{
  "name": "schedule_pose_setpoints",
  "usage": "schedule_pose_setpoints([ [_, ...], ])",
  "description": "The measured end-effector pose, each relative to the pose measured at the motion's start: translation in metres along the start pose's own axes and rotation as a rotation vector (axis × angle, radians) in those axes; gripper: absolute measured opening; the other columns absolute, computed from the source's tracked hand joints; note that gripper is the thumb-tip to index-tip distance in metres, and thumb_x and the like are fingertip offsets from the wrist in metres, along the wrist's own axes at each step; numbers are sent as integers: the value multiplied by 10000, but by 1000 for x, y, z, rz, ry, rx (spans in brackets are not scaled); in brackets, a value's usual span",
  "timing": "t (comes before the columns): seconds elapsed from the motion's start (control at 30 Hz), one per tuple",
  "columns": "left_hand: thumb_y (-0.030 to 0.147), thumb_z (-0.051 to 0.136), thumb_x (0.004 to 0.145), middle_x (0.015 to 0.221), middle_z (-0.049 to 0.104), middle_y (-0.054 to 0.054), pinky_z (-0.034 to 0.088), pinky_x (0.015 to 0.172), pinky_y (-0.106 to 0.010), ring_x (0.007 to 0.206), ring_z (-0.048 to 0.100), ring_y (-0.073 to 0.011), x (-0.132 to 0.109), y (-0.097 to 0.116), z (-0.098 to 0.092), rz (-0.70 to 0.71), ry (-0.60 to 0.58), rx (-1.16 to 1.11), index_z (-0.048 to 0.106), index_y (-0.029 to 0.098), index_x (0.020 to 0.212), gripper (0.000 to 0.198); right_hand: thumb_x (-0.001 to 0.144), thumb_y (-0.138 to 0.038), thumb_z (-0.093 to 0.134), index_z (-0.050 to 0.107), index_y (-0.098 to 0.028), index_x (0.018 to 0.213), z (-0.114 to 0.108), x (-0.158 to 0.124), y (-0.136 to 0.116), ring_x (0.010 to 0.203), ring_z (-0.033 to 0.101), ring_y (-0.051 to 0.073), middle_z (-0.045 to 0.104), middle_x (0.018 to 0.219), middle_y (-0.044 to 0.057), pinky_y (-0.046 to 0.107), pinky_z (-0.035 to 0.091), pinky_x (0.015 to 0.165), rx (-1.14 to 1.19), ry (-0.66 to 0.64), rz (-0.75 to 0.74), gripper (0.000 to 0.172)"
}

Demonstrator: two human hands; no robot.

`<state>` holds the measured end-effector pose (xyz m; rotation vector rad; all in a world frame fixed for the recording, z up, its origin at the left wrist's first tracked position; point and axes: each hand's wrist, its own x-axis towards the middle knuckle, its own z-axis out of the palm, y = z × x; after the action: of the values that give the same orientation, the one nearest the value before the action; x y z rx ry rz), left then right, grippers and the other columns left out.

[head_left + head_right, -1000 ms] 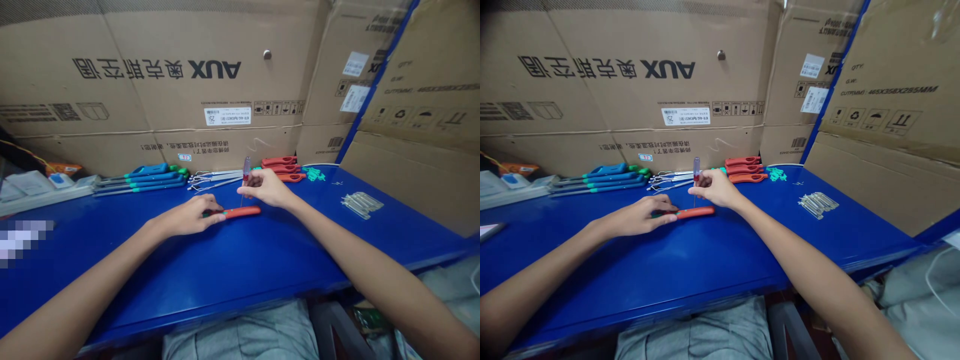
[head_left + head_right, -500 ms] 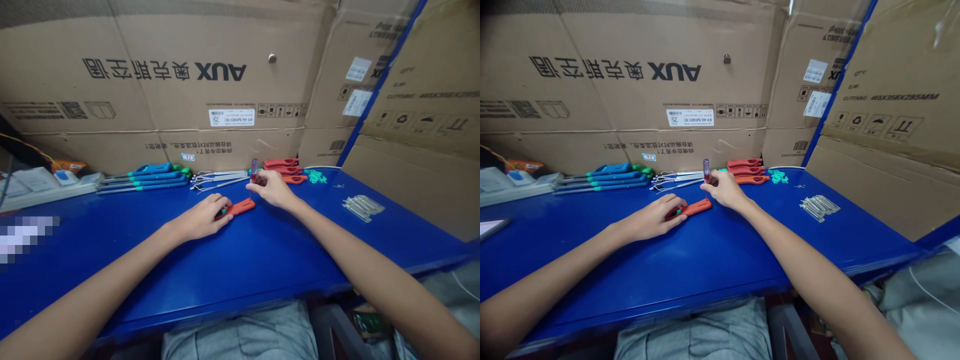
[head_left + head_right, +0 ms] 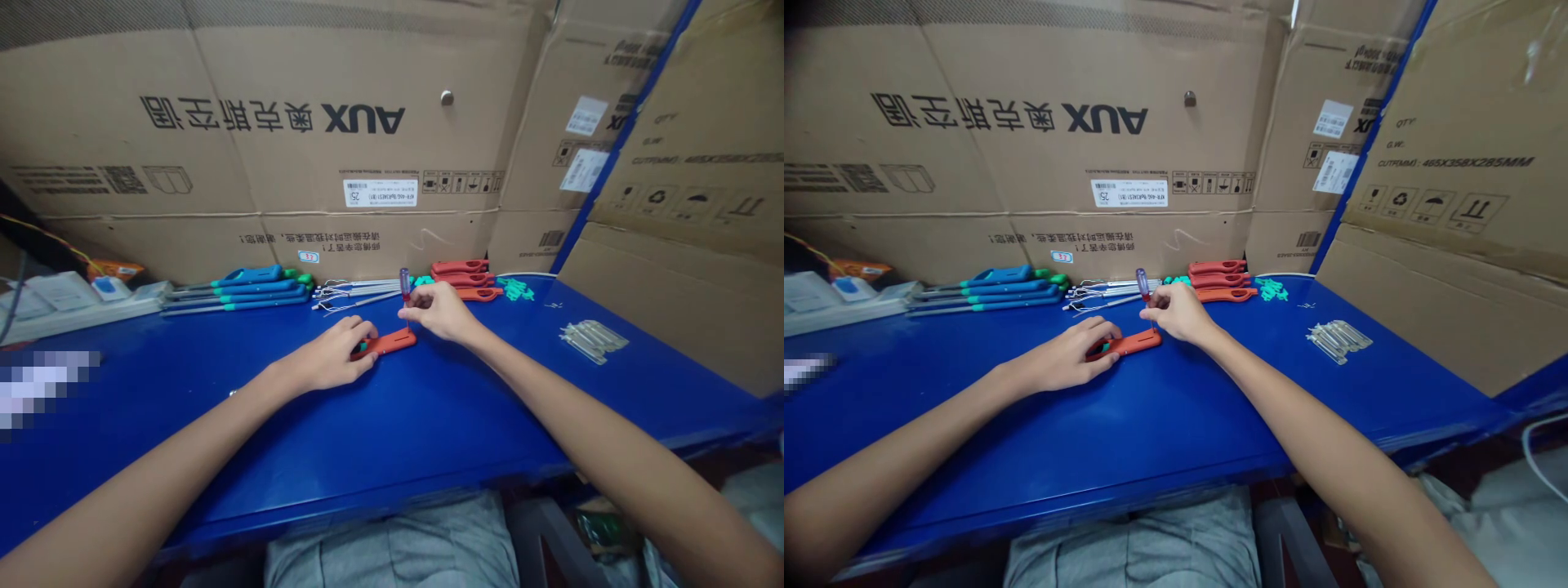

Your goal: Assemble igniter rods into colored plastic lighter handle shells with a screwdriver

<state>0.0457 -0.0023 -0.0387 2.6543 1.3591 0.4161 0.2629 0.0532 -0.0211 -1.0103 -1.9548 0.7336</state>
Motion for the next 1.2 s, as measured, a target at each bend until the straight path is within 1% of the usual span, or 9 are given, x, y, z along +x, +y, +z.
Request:
schedule_pose_setpoints([
  [0.23, 392, 446, 886, 1017, 563, -87, 456, 845, -388, 956, 541, -253, 1, -4, -5, -13, -22, -8, 554, 184, 1053, 288, 699, -62, 650, 605, -143, 634, 0, 0, -2, 587, 618, 146, 637, 596, 7, 259, 484, 591, 101, -36, 61, 113],
  [0.43, 350, 475, 842, 1043, 568, -93, 449, 880, -398, 994, 539, -262, 1, -6, -8, -24, -34, -9, 561, 179, 1055, 286, 786, -43, 580, 530, -165, 915, 2, -2, -2, 698, 699, 167, 703, 695, 30, 294, 564, 690, 263, -118, 103, 184],
  [0.57, 310, 491, 799, 1005, 570, -82, 451, 867, -384, 985, 536, -263, 1, -6, -10, -24, -33, -3, 566, 183, 1015, 261, 768, -82, 639, 550, -161, 802, 0, -4, -4, 727, 699, 159, 711, 741, 46, 290, 564, 728, 311, -185, 89, 124],
  [0.67, 302, 518, 769, 985, 569, -74, 448, 868, -383, 975, 530, -263, -1, -4, -10, -18, -24, -7, 567, 185, 997, 261, 708, -132, 714, 588, -156, 714, 1, -4, -4, 668, 654, 133, 668, 688, 3, 282, 545, 726, 309, -170, 58, 128],
  [0.77, 389, 549, 788, 1010, 572, -83, 438, 899, -412, 996, 520, -275, -2, -1, -9, -15, 2, -24, 574, 188, 1000, 293, 641, -184, 764, 594, -160, 658, 4, -2, -1, 622, 617, 128, 622, 624, -28, 296, 531, 707, 310, -131, 46, 172],
  [0.9, 502, 583, 791, 1097, 587, -113, 401, 948, -471, 1069, 507, -311, 5, 6, -4, -33, 79, -68, 584, 184, 1069, 423, 582, -185, 790, 576, -169, 751, 6, -1, 3, 651, 648, 150, 645, 649, -27, 311, 533, 707, 337, -56, 66, 273],
  [0.97, 512, 606, 778, 1103, 610, -109, 407, 940, -445, 1061, 532, -302, 16, 9, -1, -35, 108, -115, 593, 180, 1072, 443, 577, -148, 783, 550, -178, 805, 5, -1, 3, 656, 665, 158, 660, 647, -29, 312, 539, 707, 352, -42, 79, 327],
  [1.07, 490, 679, 711, 929, 668, -51, 451, 814, -363, 883, 602, -253, 36, 14, 3, -39, 104, -207, 632, 178, 910, 373, 610, -92, 743, 518, -186, 842, 3, -3, 0, 667, 687, 166, 682, 642, -26, 317, 550, 719, 370, -69, 95, 337],
  [1.2, 402, 738, 634, 690, 625, 14, 427, 677, -296, 691, 577, -187, 54, 18, 8, -50, 87, -346, 614, 165, 693, 274, 670, -43, 680, 512, -181, 910, 0, -5, -6, 709, 706, 172, 718, 689, 0, 320, 557, 739, 389, -166, 100, 323],
])
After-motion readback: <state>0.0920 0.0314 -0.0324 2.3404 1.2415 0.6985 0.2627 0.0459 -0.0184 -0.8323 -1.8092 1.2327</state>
